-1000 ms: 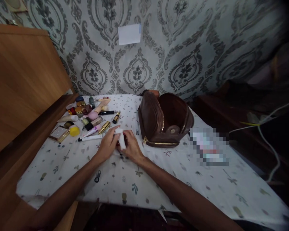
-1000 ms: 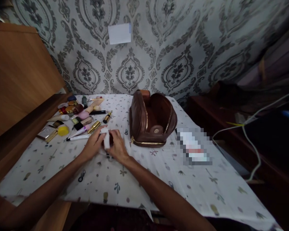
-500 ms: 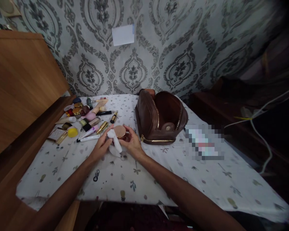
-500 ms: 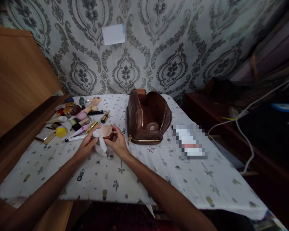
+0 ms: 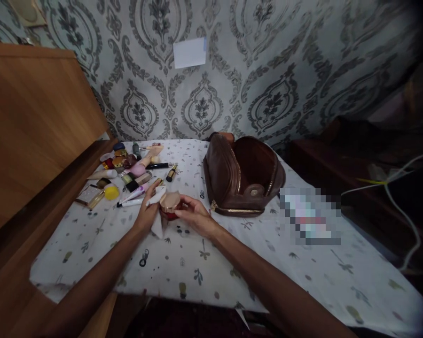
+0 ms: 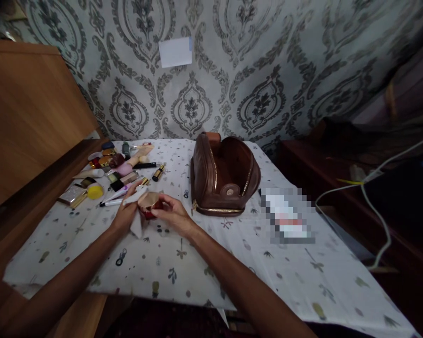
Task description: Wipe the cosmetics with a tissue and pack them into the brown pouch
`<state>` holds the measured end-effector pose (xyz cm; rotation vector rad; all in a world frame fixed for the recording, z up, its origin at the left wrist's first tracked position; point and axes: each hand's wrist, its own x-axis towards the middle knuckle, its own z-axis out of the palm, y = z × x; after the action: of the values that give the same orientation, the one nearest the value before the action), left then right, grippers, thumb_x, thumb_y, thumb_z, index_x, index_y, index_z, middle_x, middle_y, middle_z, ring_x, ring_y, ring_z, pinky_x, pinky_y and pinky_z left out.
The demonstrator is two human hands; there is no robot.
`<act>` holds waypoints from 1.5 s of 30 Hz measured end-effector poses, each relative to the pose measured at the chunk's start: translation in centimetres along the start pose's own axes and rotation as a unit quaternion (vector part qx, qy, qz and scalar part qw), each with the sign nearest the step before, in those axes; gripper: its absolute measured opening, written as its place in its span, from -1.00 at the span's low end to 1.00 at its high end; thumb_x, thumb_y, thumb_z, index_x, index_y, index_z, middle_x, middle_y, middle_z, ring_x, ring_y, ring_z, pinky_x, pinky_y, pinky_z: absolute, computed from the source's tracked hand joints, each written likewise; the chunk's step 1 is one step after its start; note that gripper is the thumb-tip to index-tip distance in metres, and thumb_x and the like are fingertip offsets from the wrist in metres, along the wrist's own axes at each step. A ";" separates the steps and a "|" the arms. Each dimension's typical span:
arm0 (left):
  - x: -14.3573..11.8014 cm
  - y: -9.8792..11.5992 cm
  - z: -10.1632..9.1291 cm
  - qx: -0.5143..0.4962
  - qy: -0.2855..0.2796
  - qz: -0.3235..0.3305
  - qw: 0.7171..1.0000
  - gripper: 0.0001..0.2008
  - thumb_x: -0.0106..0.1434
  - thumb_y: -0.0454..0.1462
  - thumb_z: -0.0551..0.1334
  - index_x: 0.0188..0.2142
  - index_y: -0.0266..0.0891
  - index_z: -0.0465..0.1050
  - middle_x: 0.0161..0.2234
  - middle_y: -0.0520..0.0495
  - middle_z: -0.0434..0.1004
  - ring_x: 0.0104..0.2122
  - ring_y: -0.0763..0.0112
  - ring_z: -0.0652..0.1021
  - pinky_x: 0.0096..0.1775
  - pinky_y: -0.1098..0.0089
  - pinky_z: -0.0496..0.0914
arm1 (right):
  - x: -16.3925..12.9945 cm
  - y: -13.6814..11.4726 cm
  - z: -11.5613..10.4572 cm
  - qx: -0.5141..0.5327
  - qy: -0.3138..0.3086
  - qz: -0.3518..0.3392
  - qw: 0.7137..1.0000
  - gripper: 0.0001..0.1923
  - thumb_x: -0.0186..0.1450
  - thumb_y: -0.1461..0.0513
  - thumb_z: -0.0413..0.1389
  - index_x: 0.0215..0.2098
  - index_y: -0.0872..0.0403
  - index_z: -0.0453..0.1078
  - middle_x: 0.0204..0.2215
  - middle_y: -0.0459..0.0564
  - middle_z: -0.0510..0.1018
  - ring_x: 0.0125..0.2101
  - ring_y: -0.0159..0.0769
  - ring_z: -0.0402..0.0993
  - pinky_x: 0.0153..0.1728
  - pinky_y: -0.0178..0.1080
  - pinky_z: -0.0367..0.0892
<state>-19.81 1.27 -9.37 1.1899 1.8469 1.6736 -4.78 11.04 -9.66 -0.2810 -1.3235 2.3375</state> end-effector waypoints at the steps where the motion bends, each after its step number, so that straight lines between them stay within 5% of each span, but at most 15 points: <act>1: 0.1 -0.1 0.0 0.002 0.010 -0.002 1.000 -0.54 0.27 -0.16 0.16 0.16 -0.15 0.32 0.09 -0.13 0.47 0.15 0.18 0.42 0.16 0.16 0.34 | 0.1 0.2 0.0 -0.024 -0.015 -0.001 1.000 -0.36 -0.01 0.15 0.44 0.03 0.00 0.46 -0.10 -0.03 0.58 -0.09 -0.21 0.53 0.05 -0.11 0.38; 7: 0.5 0.9 -0.3 -0.009 -0.045 -0.002 0.999 -0.74 0.26 -0.17 0.13 -0.13 -0.19 0.49 -0.08 -0.10 0.56 -0.04 0.20 0.52 0.08 0.19 0.37 | 0.3 1.4 -0.4 -0.277 0.025 -0.128 0.952 -0.19 -0.12 0.15 0.47 0.10 0.02 0.39 -0.11 0.00 0.51 -0.07 -0.14 0.46 0.03 -0.08 0.35; 10: 0.3 2.1 -0.5 0.008 -0.080 0.005 0.997 -0.66 0.35 -0.07 0.06 -0.14 -0.19 0.51 -0.13 -0.10 0.56 -0.08 0.19 0.53 0.04 0.20 0.38 | -0.1 1.4 -0.1 -0.355 0.053 -0.114 0.926 -0.15 -0.11 0.13 0.47 0.11 -0.02 0.28 -0.19 -0.04 0.54 -0.20 -0.17 0.49 -0.11 -0.09 0.38; 15: -0.4 3.2 -0.5 0.073 -0.146 0.089 0.983 -0.71 0.23 -0.06 0.27 -0.14 -0.17 0.50 -0.14 -0.12 0.51 -0.06 0.17 0.50 0.04 0.22 0.35 | -0.4 1.4 0.4 -0.376 0.093 -0.080 0.918 -0.02 -0.12 0.14 0.45 0.21 0.01 0.15 -0.23 -0.05 0.51 -0.28 -0.19 0.49 -0.20 -0.12 0.39; 20: -0.6 3.7 -0.4 0.097 -0.161 0.159 0.969 -0.85 0.27 -0.17 0.24 -0.29 -0.17 0.52 -0.08 -0.18 0.55 0.06 0.12 0.48 0.12 0.13 0.32 | 0.3 1.7 -0.2 -0.342 0.138 -0.056 0.928 0.06 -0.13 0.19 0.43 0.29 0.07 0.13 -0.27 -0.07 0.49 -0.32 -0.24 0.46 -0.25 -0.16 0.39; 27: -0.5 3.4 -1.2 0.102 -0.140 0.176 0.969 -0.83 0.28 -0.15 0.24 -0.33 -0.15 0.56 -0.03 -0.17 0.60 0.10 0.09 0.49 0.16 0.06 0.32 | 0.6 1.4 -0.2 -0.211 0.103 -0.069 0.969 -0.53 -0.09 0.15 0.43 -0.23 0.05 0.46 -0.47 -0.19 0.47 -0.42 -0.35 0.39 -0.31 -0.27 0.37; 32: -0.4 2.7 -1.1 0.071 -0.061 0.101 0.990 -0.70 0.30 -0.09 0.21 -0.09 -0.19 0.55 -0.01 -0.15 0.59 0.01 0.17 0.56 0.04 0.19 0.44 | 0.3 0.6 0.4 -0.078 0.111 -0.049 0.990 -0.45 -0.09 0.14 0.45 -0.16 0.03 0.43 -0.24 -0.09 0.59 -0.24 -0.28 0.52 -0.11 -0.21 0.40; 37: -0.5 2.2 -0.9 0.051 -0.052 0.069 0.995 -0.57 0.34 -0.10 0.17 0.13 -0.23 0.42 0.08 -0.21 0.53 -0.03 0.18 0.58 0.00 0.20 0.47 | 0.2 0.4 0.8 -0.006 0.111 -0.053 0.992 -0.43 -0.12 0.18 0.46 -0.15 -0.01 0.41 -0.18 -0.10 0.59 -0.19 -0.26 0.54 -0.01 -0.16 0.41; 45: -0.9 1.5 -0.8 0.057 -0.043 0.111 0.991 -0.65 0.26 -0.09 0.28 -0.03 -0.20 0.52 0.03 -0.20 0.52 0.05 0.12 0.52 -0.18 0.30 0.53 | 0.4 0.5 0.8 0.007 0.117 -0.069 0.991 -0.44 -0.07 0.19 0.44 -0.09 -0.02 0.47 -0.15 -0.09 0.59 -0.15 -0.26 0.50 0.02 -0.17 0.38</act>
<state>-19.33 -0.03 -8.00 1.5399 1.8343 1.6185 -5.51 10.43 -9.65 -0.4310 -1.1748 2.1247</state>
